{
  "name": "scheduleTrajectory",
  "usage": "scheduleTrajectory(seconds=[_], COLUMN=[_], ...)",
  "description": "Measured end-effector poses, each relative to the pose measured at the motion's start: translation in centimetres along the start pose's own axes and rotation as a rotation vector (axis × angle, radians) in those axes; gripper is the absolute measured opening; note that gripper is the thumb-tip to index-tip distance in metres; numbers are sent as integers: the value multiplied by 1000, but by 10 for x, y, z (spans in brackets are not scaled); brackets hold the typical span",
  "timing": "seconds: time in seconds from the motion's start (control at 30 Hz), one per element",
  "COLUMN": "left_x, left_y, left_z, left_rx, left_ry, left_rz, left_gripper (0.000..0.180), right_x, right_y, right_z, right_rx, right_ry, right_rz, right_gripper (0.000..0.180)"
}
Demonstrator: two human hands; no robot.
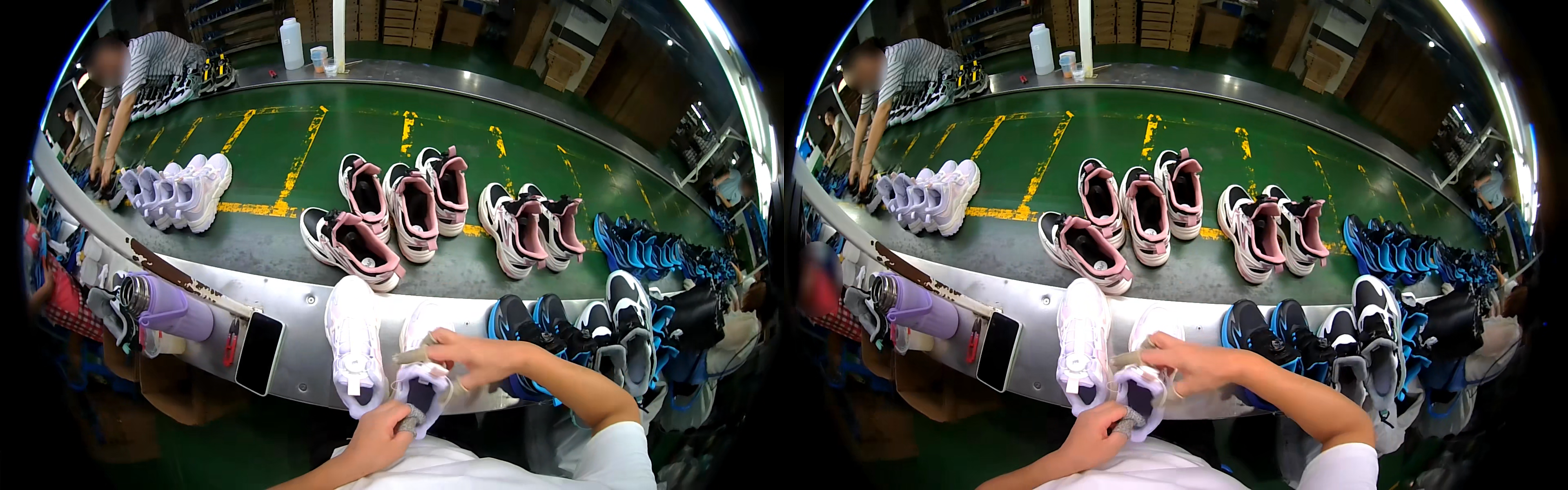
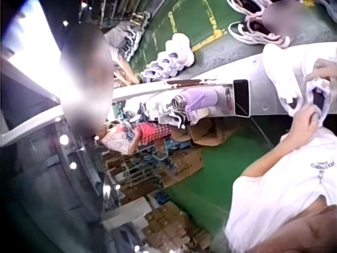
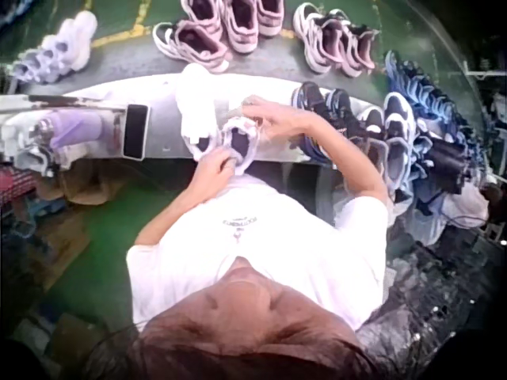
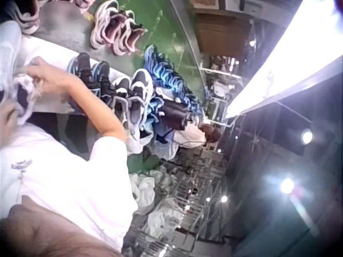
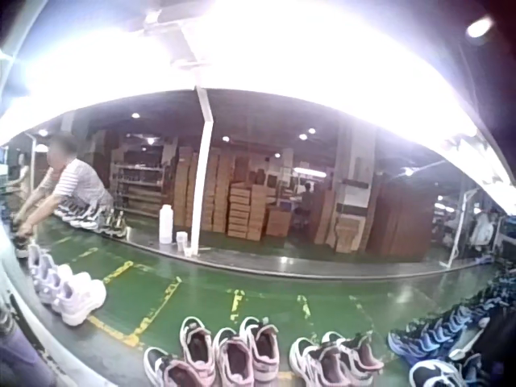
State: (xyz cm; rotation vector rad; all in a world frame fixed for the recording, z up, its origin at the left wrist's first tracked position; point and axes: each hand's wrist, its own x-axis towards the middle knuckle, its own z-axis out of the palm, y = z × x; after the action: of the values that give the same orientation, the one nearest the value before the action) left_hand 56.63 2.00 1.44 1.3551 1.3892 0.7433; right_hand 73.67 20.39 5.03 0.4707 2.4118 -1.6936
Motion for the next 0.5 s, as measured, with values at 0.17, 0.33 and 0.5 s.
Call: scheduleTrajectory(seconds=[0.17,0.33,0.5], left_x=[-4,-3,-2], left_y=[0,-3,-7], left_z=[8,19,23], left_rx=[18,44,92], left_ry=[184,356,418], left_rz=[47,25,29], left_gripper=[17,13,16], right_x=[8,-11,3], right_y=[6,-3,-13], right_z=[19,27,48], right_rx=[-202,-546,-643], right_ry=[55,30,186], right_rz=[-53,-36,-29], right_gripper=[44,51,46])
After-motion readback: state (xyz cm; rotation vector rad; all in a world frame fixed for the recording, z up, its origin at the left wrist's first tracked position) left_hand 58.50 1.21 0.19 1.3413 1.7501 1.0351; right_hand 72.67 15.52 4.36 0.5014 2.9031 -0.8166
